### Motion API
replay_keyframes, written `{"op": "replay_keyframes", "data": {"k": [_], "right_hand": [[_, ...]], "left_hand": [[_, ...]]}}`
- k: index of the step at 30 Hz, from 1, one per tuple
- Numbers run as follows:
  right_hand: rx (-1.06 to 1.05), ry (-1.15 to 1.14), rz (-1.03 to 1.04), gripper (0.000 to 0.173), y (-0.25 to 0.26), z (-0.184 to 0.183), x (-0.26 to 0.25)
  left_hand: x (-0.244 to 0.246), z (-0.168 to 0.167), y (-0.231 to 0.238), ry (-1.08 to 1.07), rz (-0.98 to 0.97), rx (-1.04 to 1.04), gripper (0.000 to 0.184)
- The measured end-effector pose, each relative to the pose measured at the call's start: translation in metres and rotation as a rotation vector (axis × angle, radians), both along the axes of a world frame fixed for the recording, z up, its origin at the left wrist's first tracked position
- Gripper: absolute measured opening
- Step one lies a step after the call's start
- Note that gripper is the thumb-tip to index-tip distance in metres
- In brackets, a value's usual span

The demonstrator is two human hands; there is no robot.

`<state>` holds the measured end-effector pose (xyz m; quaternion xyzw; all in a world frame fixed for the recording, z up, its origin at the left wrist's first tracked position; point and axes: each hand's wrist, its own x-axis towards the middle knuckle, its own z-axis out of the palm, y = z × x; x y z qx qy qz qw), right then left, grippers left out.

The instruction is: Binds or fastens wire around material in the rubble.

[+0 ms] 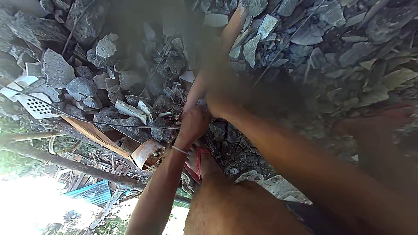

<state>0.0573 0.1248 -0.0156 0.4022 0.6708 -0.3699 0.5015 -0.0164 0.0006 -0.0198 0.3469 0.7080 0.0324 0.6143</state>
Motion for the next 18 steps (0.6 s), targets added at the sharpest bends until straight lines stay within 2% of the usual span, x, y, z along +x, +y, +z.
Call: {"op": "replay_keyframes", "data": {"k": [2, 5, 6, 8, 9, 10, 11, 12, 13, 15, 16, 18], "right_hand": [[-0.036, -0.008, 0.036, 0.025, 0.001, 0.0, 0.001], [-0.016, 0.032, 0.056, 0.021, 0.006, 0.014, -0.002], [0.067, 0.12, 0.046, 0.019, 0.006, 0.026, 0.001], [0.362, 0.487, 0.003, 0.015, 0.005, 0.055, 0.026], [0.511, 0.705, -0.075, 0.017, 0.003, 0.067, 0.046], [0.605, 0.825, -0.163, 0.021, 0.005, 0.077, 0.067], [0.664, 0.823, -0.225, 0.023, 0.008, 0.083, 0.09], [0.686, 0.709, -0.261, 0.024, 0.009, 0.082, 0.118], [0.649, 0.521, -0.279, 0.027, 0.006, 0.076, 0.149], [0.425, 0.141, -0.341, 0.052, -0.006, 0.054, 0.2], [0.344, 0.046, -0.369, 0.061, -0.015, 0.043, 0.215], [0.341, 0.064, -0.392, 0.064, -0.032, 0.029, 0.221]], "left_hand": [[0.006, -0.002, -0.001, -0.066, 0.111, -0.001, 0.027], [0.013, -0.012, 0.0, -0.079, 0.103, 0.065, 0.019], [0.014, -0.016, 0.003, -0.073, 0.097, 0.074, 0.018], [0.012, -0.02, 0.002, -0.095, 0.102, 0.082, 0.019], [0.011, -0.021, -0.002, -0.132, 0.11, 0.091, 0.02], [0.01, -0.022, -0.005, -0.167, 0.115, 0.094, 0.021], [0.008, -0.025, -0.004, -0.195, 0.121, 0.088, 0.021], [0.006, -0.028, -0.002, -0.219, 0.126, 0.077, 0.021], [0.006, -0.029, -0.002, -0.237, 0.133, 0.067, 0.02], [0.007, -0.035, 0.0, -0.251, 0.141, 0.05, 0.019], [0.007, -0.037, 0.001, -0.258, 0.148, 0.038, 0.02], [0.006, -0.04, 0.001, -0.28, 0.176, 0.011, 0.023]]}}
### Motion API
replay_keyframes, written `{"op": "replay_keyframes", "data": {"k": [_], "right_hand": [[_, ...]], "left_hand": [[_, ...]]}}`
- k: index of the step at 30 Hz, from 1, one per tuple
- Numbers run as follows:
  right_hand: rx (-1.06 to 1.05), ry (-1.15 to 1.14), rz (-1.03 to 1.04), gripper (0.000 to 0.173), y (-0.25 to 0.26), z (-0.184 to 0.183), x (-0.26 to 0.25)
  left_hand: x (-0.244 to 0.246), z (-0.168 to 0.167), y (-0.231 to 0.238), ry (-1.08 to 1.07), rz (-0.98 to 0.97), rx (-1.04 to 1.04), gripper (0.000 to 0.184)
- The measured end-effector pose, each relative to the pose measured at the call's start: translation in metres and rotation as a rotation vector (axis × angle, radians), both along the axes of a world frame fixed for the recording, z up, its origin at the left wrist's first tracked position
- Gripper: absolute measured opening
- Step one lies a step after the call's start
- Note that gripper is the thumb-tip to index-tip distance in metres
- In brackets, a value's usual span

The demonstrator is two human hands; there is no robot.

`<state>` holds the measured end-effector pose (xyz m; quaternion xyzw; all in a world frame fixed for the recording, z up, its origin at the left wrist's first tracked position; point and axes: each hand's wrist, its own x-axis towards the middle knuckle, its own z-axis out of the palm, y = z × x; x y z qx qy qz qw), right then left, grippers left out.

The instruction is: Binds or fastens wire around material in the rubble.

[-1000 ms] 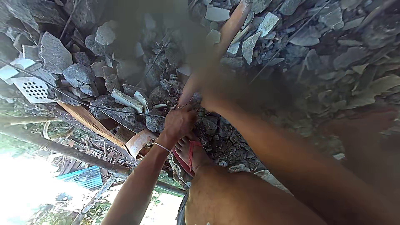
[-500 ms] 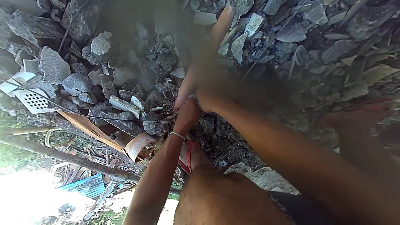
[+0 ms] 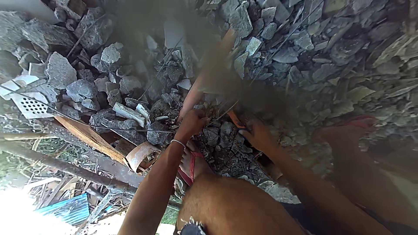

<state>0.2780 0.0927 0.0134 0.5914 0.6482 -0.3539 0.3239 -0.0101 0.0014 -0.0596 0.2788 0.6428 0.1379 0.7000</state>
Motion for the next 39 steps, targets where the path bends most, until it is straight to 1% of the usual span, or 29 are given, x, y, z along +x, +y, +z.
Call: {"op": "replay_keyframes", "data": {"k": [3, 5, 7, 8, 10, 12, 14, 15, 18, 19, 21, 23, 25, 27, 28, 29, 31, 32, 34, 36, 38, 39], "right_hand": [[0.093, 0.121, 0.025, 0.064, -0.007, -0.023, -0.02], [0.086, 0.077, 0.119, 0.06, -0.011, -0.035, -0.027], [0.083, 0.027, 0.196, 0.052, -0.001, -0.043, -0.029], [0.072, 0.017, 0.215, 0.046, 0.005, -0.045, -0.029], [0.033, 0.034, 0.233, 0.043, 0.007, -0.045, -0.022], [-0.011, 0.044, 0.216, 0.041, 0.007, -0.042, -0.018], [-0.018, 0.021, 0.171, 0.052, 0.006, -0.039, -0.022], [-0.009, 0.01, 0.163, 0.053, 0.005, -0.041, -0.025], [0.059, 0.053, 0.15, 0.041, -0.002, -0.051, -0.024], [0.096, 0.069, 0.137, 0.041, -0.003, -0.051, -0.022], [0.192, 0.08, 0.122, 0.045, 0.005, -0.041, -0.015], [0.23, 0.072, 0.092, 0.049, 0.029, -0.018, -0.009], [0.148, 0.146, -0.038, 0.053, 0.061, 0.021, 0.001], [0.017, 0.333, -0.197, 0.054, 0.085, 0.069, 0.008], [-0.053, 0.424, -0.241, 0.052, 0.093, 0.096, 0.002], [-0.097, 0.476, -0.244, 0.05, 0.098, 0.124, -0.01], [-0.14, 0.459, -0.184, 0.047, 0.105, 0.165, -0.052], [-0.163, 0.415, -0.169, 0.043, 0.111, 0.175, -0.08], [-0.172, 0.332, -0.116, 0.035, 0.127, 0.176, -0.131], [-0.199, 0.275, -0.045, 0.032, 0.143, 0.161, -0.171], [-0.295, 0.188, -0.106, 0.034, 0.148, 0.139, -0.199], [-0.352, 0.189, -0.137, 0.037, 0.147, 0.119, -0.198]], "left_hand": [[-0.001, 0.0, -0.007, 0.002, 0.017, -0.006, 0.029], [0.002, 0.002, -0.015, 0.005, -0.001, -0.002, 0.034], [0.0, 0.001, -0.007, 0.026, -0.02, 0.005, 0.035], [0.0, 0.0, -0.004, 0.042, -0.035, 0.012, 0.035], [0.0, 0.004, -0.002, 0.037, -0.081, -0.006, 0.034], [-0.002, 0.007, 0.006, 0.017, -0.131, -0.05, 0.033], [0.001, 0.0, 0.002, 0.022, -0.1, -0.031, 0.035], [0.002, -0.003, 0.0, 0.029, -0.084, -0.027, 0.036], [0.004, -0.005, -0.002, 0.05, -0.077, -0.03, 0.039], [0.003, -0.006, -0.002, 0.046, -0.08, -0.032, 0.04], [0.003, -0.006, -0.002, 0.042, -0.078, -0.033, 0.04], [0.002, -0.005, -0.002, 0.047, -0.083, -0.032, 0.038], [0.003, -0.004, -0.002, 0.044, -0.096, -0.032, 0.038], [0.001, -0.004, -0.001, 0.041, -0.108, -0.028, 0.038], [0.001, -0.005, 0.0, 0.043, -0.105, -0.023, 0.038], [0.002, -0.006, -0.002, 0.043, -0.102, -0.021, 0.038], [0.005, -0.003, -0.006, 0.039, -0.086, -0.033, 0.038], [0.003, 0.0, -0.003, 0.029, -0.091, -0.045, 0.038], [-0.001, 0.004, 0.003, 0.025, -0.101, -0.065, 0.039], [-0.001, 0.004, 0.003, 0.028, -0.096, -0.058, 0.039], [0.003, 0.004, -0.005, 0.031, -0.065, -0.028, 0.039], [0.004, 0.004, -0.006, 0.04, -0.046, -0.01, 0.039]]}}
